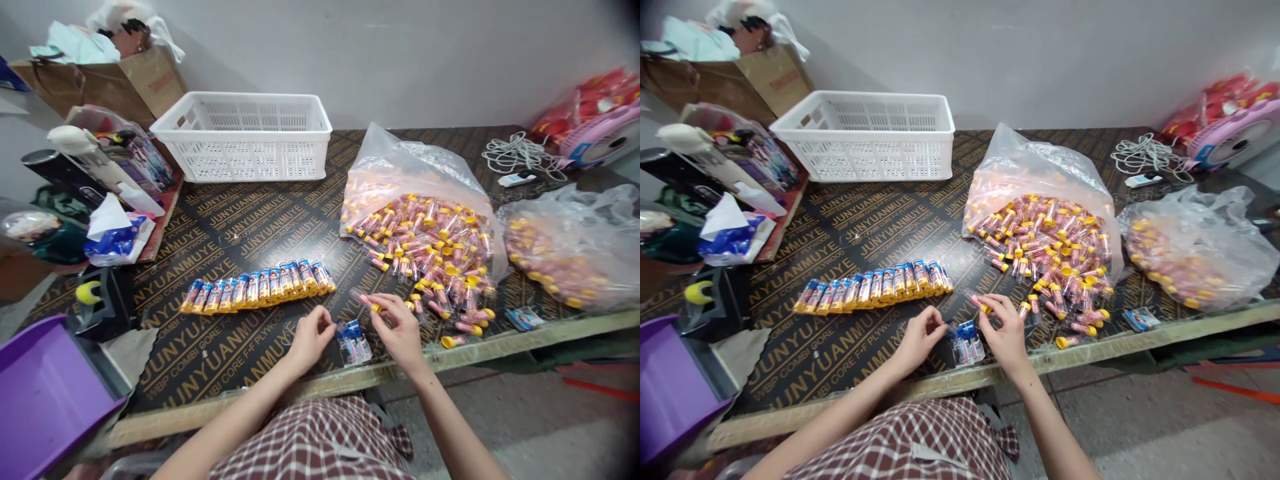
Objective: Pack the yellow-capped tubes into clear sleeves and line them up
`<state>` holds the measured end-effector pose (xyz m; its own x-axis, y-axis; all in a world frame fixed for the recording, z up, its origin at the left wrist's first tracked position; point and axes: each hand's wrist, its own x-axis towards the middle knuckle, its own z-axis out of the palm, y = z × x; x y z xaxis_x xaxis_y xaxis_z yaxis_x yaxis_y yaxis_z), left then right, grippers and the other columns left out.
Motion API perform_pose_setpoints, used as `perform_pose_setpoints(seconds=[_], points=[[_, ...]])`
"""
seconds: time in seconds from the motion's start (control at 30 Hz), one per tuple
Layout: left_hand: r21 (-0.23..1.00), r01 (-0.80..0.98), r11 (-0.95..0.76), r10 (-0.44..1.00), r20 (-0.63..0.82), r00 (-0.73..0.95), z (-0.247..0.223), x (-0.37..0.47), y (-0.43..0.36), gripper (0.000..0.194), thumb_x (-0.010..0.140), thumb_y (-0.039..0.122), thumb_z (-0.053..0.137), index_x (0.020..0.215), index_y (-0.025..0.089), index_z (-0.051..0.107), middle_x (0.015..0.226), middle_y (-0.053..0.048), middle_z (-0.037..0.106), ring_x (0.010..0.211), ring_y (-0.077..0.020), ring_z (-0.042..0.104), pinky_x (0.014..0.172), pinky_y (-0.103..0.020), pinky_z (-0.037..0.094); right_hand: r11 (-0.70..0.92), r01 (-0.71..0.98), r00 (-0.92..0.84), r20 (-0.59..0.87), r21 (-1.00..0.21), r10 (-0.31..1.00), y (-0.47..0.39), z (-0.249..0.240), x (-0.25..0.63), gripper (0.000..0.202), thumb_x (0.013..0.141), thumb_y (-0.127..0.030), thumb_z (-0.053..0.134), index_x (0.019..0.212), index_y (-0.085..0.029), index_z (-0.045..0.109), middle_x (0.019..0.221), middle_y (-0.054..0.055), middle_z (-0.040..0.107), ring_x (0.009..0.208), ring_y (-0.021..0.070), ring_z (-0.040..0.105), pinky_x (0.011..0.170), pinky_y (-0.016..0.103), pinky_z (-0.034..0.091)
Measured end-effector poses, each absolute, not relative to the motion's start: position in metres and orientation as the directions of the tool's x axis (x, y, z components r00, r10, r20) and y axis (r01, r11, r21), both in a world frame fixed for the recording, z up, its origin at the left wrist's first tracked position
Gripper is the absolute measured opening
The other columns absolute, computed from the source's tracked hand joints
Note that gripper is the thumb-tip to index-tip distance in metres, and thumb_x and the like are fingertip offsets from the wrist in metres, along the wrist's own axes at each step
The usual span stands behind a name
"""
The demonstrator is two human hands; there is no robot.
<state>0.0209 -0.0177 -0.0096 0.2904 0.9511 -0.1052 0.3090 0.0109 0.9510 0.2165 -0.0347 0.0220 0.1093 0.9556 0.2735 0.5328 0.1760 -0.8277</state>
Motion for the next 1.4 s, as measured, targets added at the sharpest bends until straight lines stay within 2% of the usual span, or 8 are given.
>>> perform_pose_setpoints(seconds=[0.1, 0.2, 0.43, 0.77, 0.93, 1.2, 1.27, 1.4], points=[[0.965, 0.007, 0.263, 0.952, -0.261, 0.158, -0.001, 0.012, -0.010, 0.021, 0.066, 0.018, 0.064, 0.078, 0.019, 0.047, 0.058, 0.007, 0.055, 0.052, -0.0096, 0.051, 0.055, -0.021, 0.038, 0.169, 0.452, 0.136, 0.255, -0.876, 0.957, -0.041, 0.028, 0.210, 0.024, 0.085, -0.027, 0.054, 0.107, -0.025, 0.065, 0.106, 0.007, 0.060, 0.097, 0.0193, 0.059, 0.075, 0.032, 0.054], [0.887, -0.222, 0.406, 0.914, -0.394, 0.098, 0.008, 0.004, -0.006, 0.043, 0.052, 0.011, 0.073, 0.090, 0.017, 0.054, 0.061, 0.005, 0.063, 0.053, -0.0091, 0.055, 0.058, -0.021, 0.041, 0.153, 0.373, 0.154, 0.224, -0.915, 0.963, -0.048, 0.032, 0.201, 0.024, 0.085, -0.027, 0.056, 0.108, -0.025, 0.064, 0.108, 0.008, 0.061, 0.096, 0.0199, 0.060, 0.080, 0.035, 0.054], [0.744, -0.466, 0.479, 0.854, -0.518, 0.050, 0.019, -0.002, -0.003, 0.029, 0.053, 0.032, 0.081, 0.070, 0.012, 0.068, 0.069, -0.002, 0.067, 0.058, -0.0087, 0.058, 0.058, -0.021, 0.048, 0.216, 0.351, 0.128, 0.275, -0.911, 0.953, -0.059, 0.031, 0.184, 0.025, 0.083, -0.022, 0.059, 0.107, -0.025, 0.064, 0.107, 0.008, 0.063, 0.098, 0.0217, 0.061, 0.082, 0.037, 0.055], [0.766, -0.468, 0.442, 0.855, -0.517, -0.038, 0.022, -0.003, 0.000, 0.036, 0.051, 0.042, 0.082, 0.063, 0.011, 0.069, 0.057, -0.003, 0.066, 0.053, -0.0101, 0.058, 0.055, -0.021, 0.046, 0.335, 0.485, 0.073, 0.420, -0.808, 0.905, -0.066, 0.035, 0.180, 0.033, 0.081, -0.014, 0.058, 0.111, -0.027, 0.063, 0.106, 0.007, 0.065, 0.100, 0.0228, 0.061, 0.089, 0.042, 0.051], [0.785, -0.461, 0.413, 0.874, -0.484, -0.040, 0.023, -0.001, -0.003, 0.035, 0.058, 0.043, 0.078, 0.065, 0.011, 0.067, 0.061, -0.002, 0.066, 0.056, -0.0104, 0.058, 0.057, -0.022, 0.048, 0.361, 0.484, -0.016, 0.405, -0.797, 0.914, -0.066, 0.036, 0.174, 0.033, 0.081, -0.013, 0.057, 0.111, -0.026, 0.063, 0.107, 0.007, 0.065, 0.099, 0.0218, 0.062, 0.088, 0.039, 0.051], [0.760, -0.487, 0.429, 0.898, -0.416, 0.143, 0.040, 0.004, -0.010, 0.033, 0.061, 0.029, 0.079, 0.086, 0.014, 0.064, 0.075, -0.001, 0.067, 0.065, -0.0102, 0.061, 0.063, -0.022, 0.050, 0.371, 0.447, -0.131, 0.351, -0.814, 0.927, -0.062, 0.026, 0.170, 0.038, 0.083, -0.009, 0.050, 0.115, -0.028, 0.060, 0.101, 0.005, 0.060, 0.095, 0.0170, 0.060, 0.084, 0.032, 0.052], [0.752, -0.457, 0.475, 0.879, -0.430, 0.207, 0.042, 0.005, -0.012, 0.038, 0.060, 0.028, 0.080, 0.091, 0.014, 0.064, 0.076, -0.001, 0.067, 0.065, -0.0108, 0.061, 0.063, -0.023, 0.050, 0.386, 0.489, -0.136, 0.369, -0.782, 0.919, -0.059, 0.024, 0.171, 0.049, 0.079, -0.009, 0.054, 0.124, -0.028, 0.053, 0.107, 0.007, 0.055, 0.099, 0.0192, 0.057, 0.087, 0.036, 0.051], [0.737, -0.352, 0.577, 0.810, -0.462, 0.361, 0.043, 0.007, -0.018, 0.039, 0.058, 0.030, 0.081, 0.087, 0.008, 0.066, 0.076, -0.006, 0.069, 0.063, -0.0120, 0.062, 0.064, -0.025, 0.050, 0.427, 0.447, -0.233, 0.358, -0.786, 0.904, -0.052, 0.024, 0.174, 0.079, 0.068, -0.008, 0.056, 0.140, -0.027, 0.029, 0.140, 0.011, 0.032, 0.122, 0.0275, 0.045, 0.098, 0.047, 0.044]])
